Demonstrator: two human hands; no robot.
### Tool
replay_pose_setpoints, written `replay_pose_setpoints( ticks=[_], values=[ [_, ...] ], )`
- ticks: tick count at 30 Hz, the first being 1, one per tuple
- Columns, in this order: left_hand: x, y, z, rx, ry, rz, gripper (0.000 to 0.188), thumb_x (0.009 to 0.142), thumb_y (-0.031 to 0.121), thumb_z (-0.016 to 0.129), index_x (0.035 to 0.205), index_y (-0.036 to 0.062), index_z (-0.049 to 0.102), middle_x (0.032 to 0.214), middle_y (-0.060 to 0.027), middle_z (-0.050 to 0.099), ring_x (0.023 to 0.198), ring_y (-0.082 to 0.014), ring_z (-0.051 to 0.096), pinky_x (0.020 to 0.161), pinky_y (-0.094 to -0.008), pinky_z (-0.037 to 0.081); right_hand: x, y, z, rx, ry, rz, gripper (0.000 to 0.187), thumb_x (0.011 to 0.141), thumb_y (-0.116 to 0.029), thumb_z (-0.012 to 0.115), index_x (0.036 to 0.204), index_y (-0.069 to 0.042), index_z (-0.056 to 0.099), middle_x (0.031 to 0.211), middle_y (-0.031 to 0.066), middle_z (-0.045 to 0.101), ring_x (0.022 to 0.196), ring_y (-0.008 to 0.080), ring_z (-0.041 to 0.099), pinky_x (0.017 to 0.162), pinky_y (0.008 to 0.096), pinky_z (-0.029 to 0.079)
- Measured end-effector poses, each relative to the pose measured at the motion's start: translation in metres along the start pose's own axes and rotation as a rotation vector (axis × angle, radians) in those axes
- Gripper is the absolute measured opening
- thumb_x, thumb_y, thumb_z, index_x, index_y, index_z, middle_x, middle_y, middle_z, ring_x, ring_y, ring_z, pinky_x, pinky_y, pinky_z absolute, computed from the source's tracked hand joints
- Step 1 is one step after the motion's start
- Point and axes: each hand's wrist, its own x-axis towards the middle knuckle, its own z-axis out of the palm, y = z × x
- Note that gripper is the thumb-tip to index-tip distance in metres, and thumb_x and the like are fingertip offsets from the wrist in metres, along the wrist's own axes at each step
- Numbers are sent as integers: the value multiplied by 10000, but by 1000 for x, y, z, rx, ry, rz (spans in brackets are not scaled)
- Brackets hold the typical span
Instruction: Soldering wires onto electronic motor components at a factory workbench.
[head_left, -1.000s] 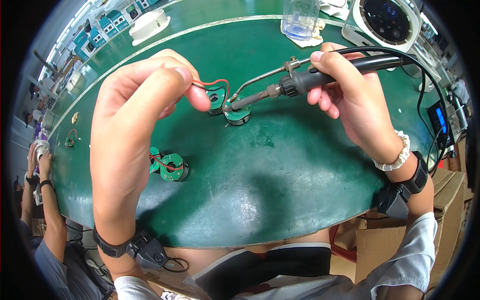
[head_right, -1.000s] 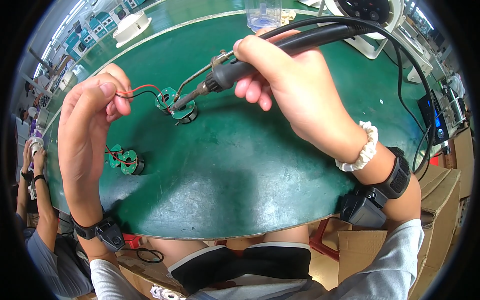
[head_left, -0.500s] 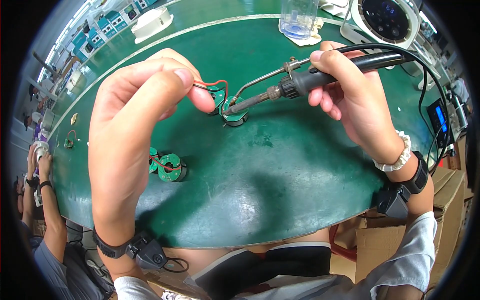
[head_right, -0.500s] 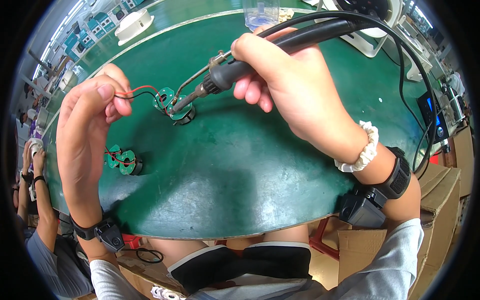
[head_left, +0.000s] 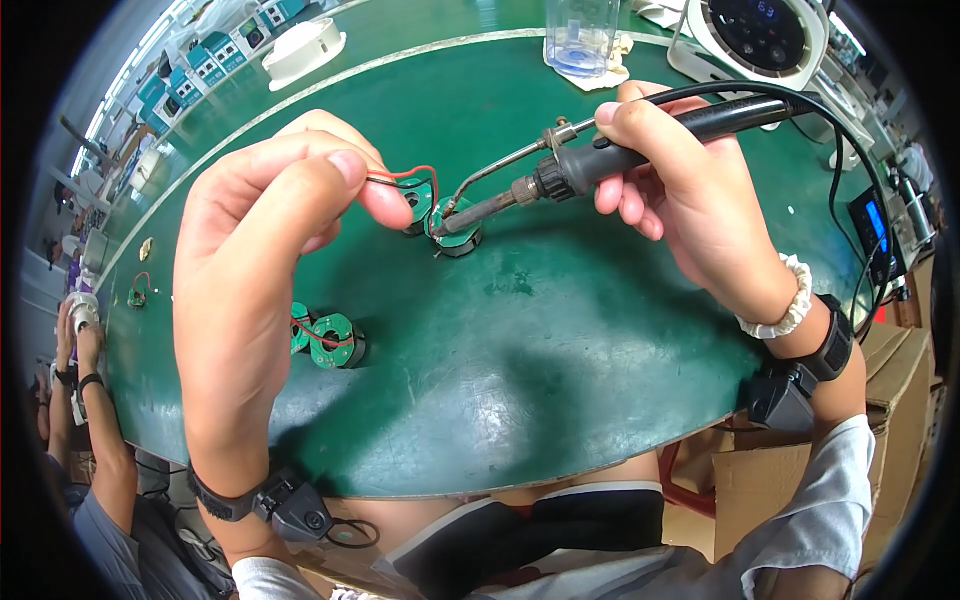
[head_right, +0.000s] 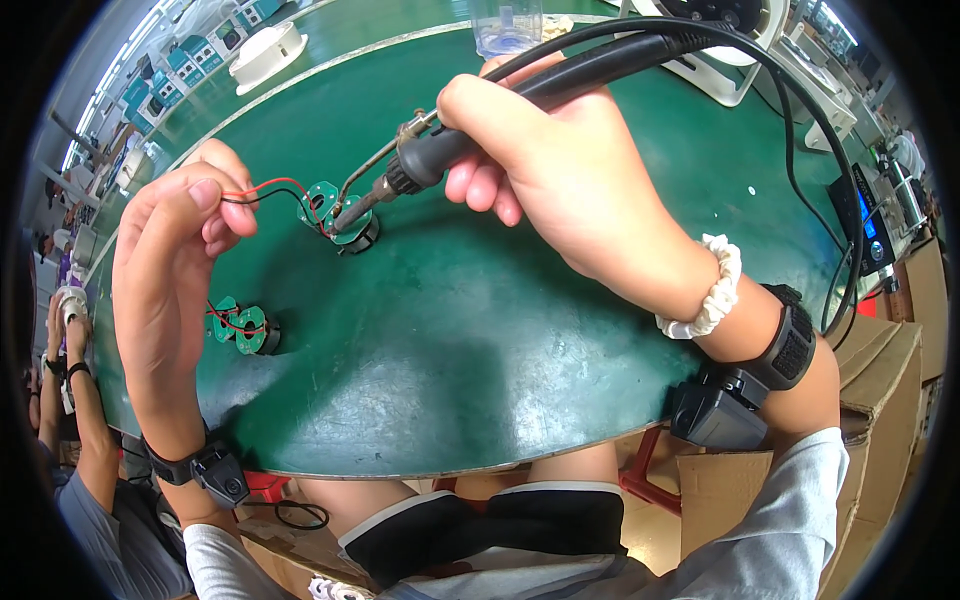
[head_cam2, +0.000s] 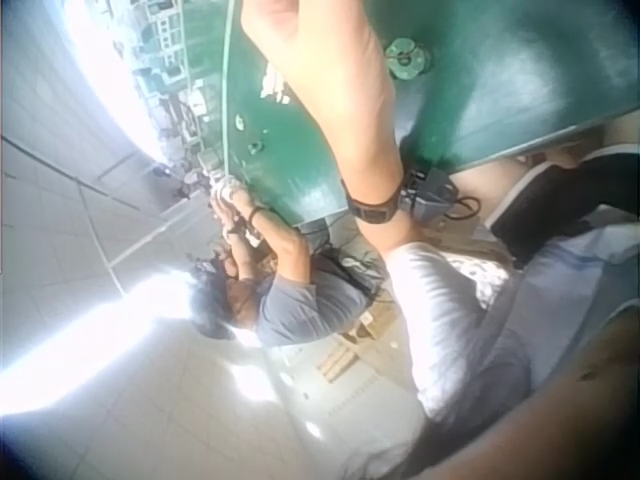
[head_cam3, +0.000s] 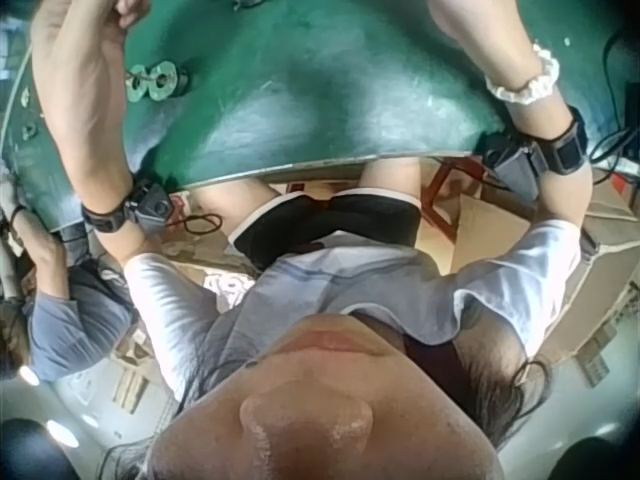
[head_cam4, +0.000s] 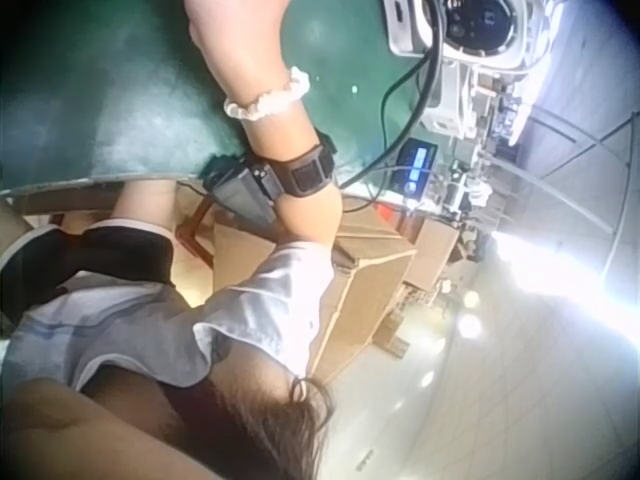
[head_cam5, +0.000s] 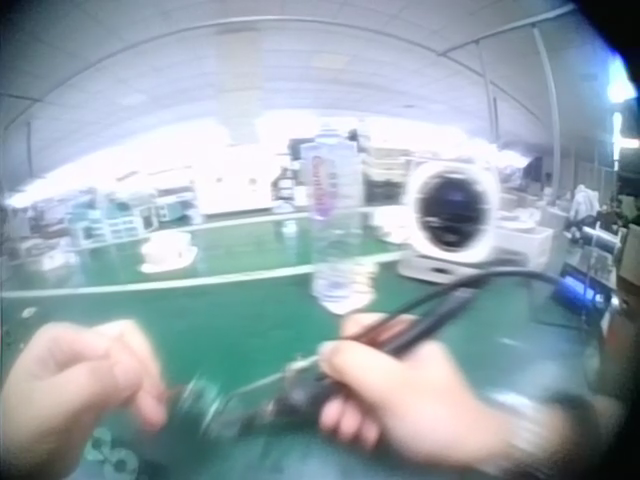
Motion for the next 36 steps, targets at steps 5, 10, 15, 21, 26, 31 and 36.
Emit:
replay_pose_setpoints(
  ticks=[5,10,15,21,26,31,36],
  values=[
    [0,0,0,6,-9,8,269,770,188,449,614,-20,519,730,-19,440,597,-56,323,554,-183,259,0,1,0,9,-10,-8,205,798,-241,511,680,-75,488,517,36,512,387,35,424,340,148,293],
    [0,1,0,16,6,13,274,772,191,454,613,-22,523,736,-17,437,604,-56,321,555,-185,256,0,0,0,10,-14,1,200,801,-237,511,691,-71,488,523,38,514,390,36,426,341,147,295],
    [0,1,0,19,8,10,274,773,191,457,617,-23,528,737,-17,438,604,-56,317,554,-186,254,0,1,1,10,-17,-17,189,799,-229,513,696,-73,486,530,38,516,390,36,427,340,146,296],
    [1,0,1,14,17,16,274,775,191,455,619,-23,526,730,-15,436,600,-52,311,553,-186,252,0,0,0,9,-14,-1,178,796,-226,515,701,-79,485,528,34,514,391,33,429,337,145,294],
    [0,1,0,5,32,15,268,776,189,454,622,-20,523,722,-13,433,602,-51,316,552,-185,252,-1,-1,0,3,-4,-4,169,793,-225,516,705,-83,485,526,33,513,392,32,432,338,144,296],
    [1,-1,-1,-7,19,6,265,778,191,457,630,-17,529,718,-11,439,604,-48,331,548,-186,252,0,-1,0,-7,0,-6,166,792,-222,515,699,-89,479,527,31,512,391,32,431,339,143,295],
    [1,0,-2,-5,11,4,261,779,190,458,636,-15,533,720,-11,443,606,-46,336,546,-186,252,0,1,0,12,-15,-21,181,794,-223,510,673,-97,461,526,33,513,388,30,426,336,143,290]
  ],
)
